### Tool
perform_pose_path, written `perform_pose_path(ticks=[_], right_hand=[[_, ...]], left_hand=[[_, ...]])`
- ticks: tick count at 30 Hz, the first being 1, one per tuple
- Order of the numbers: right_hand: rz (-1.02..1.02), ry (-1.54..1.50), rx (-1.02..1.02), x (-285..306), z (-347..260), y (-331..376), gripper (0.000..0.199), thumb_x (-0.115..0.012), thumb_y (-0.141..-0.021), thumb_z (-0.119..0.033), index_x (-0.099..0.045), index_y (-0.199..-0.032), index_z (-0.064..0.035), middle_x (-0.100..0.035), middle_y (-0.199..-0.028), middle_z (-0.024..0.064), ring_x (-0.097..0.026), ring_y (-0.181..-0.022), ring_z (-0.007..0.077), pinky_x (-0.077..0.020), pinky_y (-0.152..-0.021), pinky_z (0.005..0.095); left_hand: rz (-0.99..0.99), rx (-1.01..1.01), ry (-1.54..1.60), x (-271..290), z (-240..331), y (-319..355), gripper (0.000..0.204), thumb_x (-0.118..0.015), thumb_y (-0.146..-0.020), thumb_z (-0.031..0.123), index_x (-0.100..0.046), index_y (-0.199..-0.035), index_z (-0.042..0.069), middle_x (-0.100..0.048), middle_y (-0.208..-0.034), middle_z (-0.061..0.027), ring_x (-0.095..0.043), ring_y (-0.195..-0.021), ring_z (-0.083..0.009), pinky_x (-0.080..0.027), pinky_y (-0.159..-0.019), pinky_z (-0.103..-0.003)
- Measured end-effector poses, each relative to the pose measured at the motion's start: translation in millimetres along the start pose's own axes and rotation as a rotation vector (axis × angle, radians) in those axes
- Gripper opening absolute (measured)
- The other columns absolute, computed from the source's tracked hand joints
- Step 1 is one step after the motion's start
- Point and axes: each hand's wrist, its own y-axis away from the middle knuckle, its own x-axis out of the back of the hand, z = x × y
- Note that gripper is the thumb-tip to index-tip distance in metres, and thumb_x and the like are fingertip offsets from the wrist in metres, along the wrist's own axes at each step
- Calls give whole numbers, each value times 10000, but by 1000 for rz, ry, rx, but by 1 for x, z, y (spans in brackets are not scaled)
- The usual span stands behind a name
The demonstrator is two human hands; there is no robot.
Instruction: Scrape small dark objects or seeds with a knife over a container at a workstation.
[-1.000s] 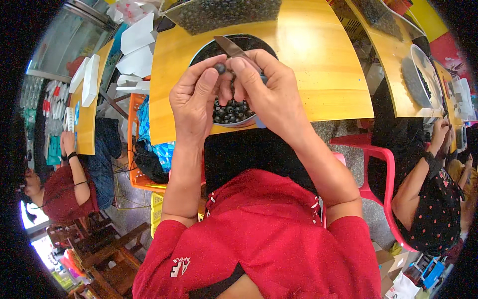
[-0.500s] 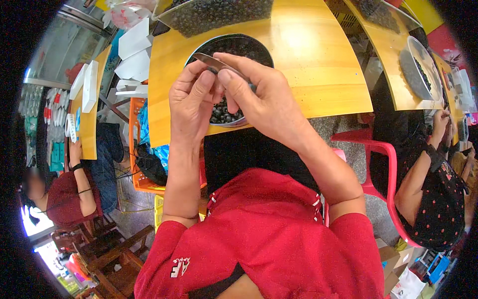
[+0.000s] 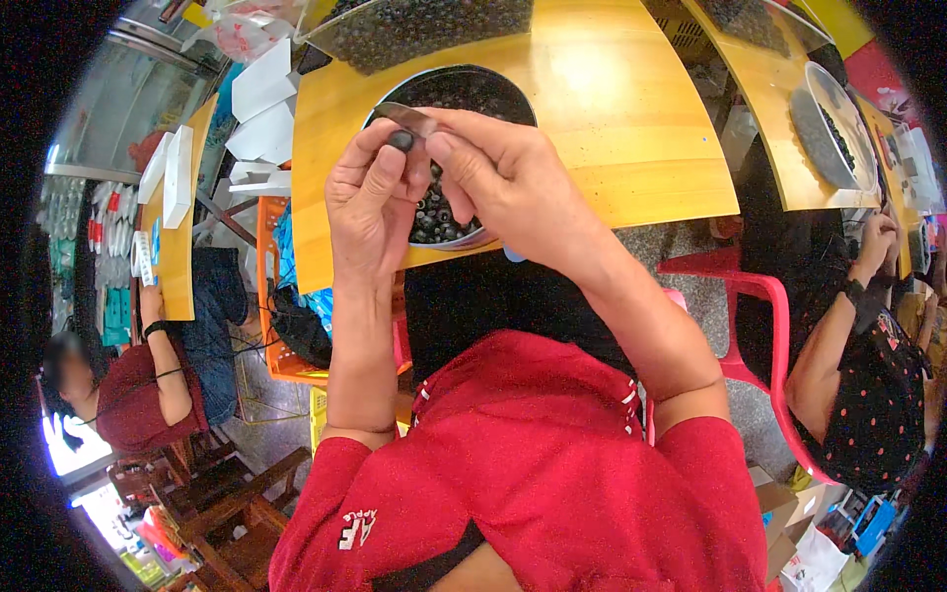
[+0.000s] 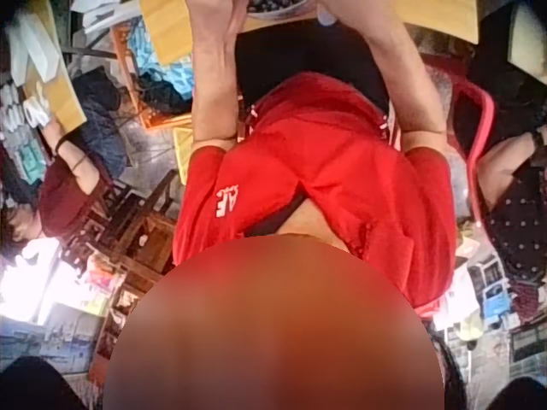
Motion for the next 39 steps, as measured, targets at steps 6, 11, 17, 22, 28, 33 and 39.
perform_pose_path(ticks=[6,11,17,22,28,33,39], right_hand=[[-63,-126,-74,4,-14,3,359,-456,-978,-233,-511,-1275,-38,-464,-560,-32,-364,-453,12,-262,-406,173],[-25,-87,-85,0,-14,6,352,-452,-979,-215,-507,-1271,-27,-466,-561,-28,-360,-448,12,-258,-400,177],[-15,-93,-85,4,-6,3,347,-462,-975,-210,-511,-1264,-25,-463,-557,-26,-353,-443,14,-254,-397,180],[-33,-170,-161,6,-15,4,348,-470,-971,-220,-516,-1251,-19,-454,-549,-28,-346,-437,13,-249,-392,177],[-11,-137,-126,5,-8,2,341,-465,-971,-226,-516,-1237,-18,-446,-547,-33,-348,-430,10,-243,-384,174],[-27,-181,-157,7,-6,0,318,-468,-970,-210,-527,-1219,-21,-455,-559,-37,-353,-436,8,-242,-385,169],[119,-173,-105,5,-5,-3,293,-537,-939,-248,-581,-1139,-39,-453,-570,-49,-347,-446,-5,-227,-391,163]], left_hand=[[-16,44,-24,2,2,1,207,-610,-864,38,-615,-1069,14,-622,-891,-81,-560,-703,-126,-438,-588,-230],[-2,20,-58,-1,1,1,204,-610,-862,34,-617,-1064,9,-619,-884,-84,-558,-703,-134,-439,-587,-234],[-7,36,-36,2,-1,2,208,-616,-855,23,-617,-1062,4,-618,-887,-81,-561,-704,-139,-442,-590,-239],[-5,63,-98,4,1,1,200,-619,-849,14,-623,-1048,-1,-617,-898,-81,-564,-706,-139,-445,-592,-239],[15,54,-104,2,0,1,205,-630,-840,16,-631,-1044,-3,-625,-893,-86,-563,-701,-138,-446,-591,-240],[21,154,-11,6,3,0,211,-635,-838,25,-634,-1047,0,-652,-871,-97,-584,-683,-146,-458,-585,-241],[59,120,-133,-3,5,0,233,-632,-838,20,-609,-1066,-23,-654,-856,-112,-596,-661,-138,-469,-562,-235]])
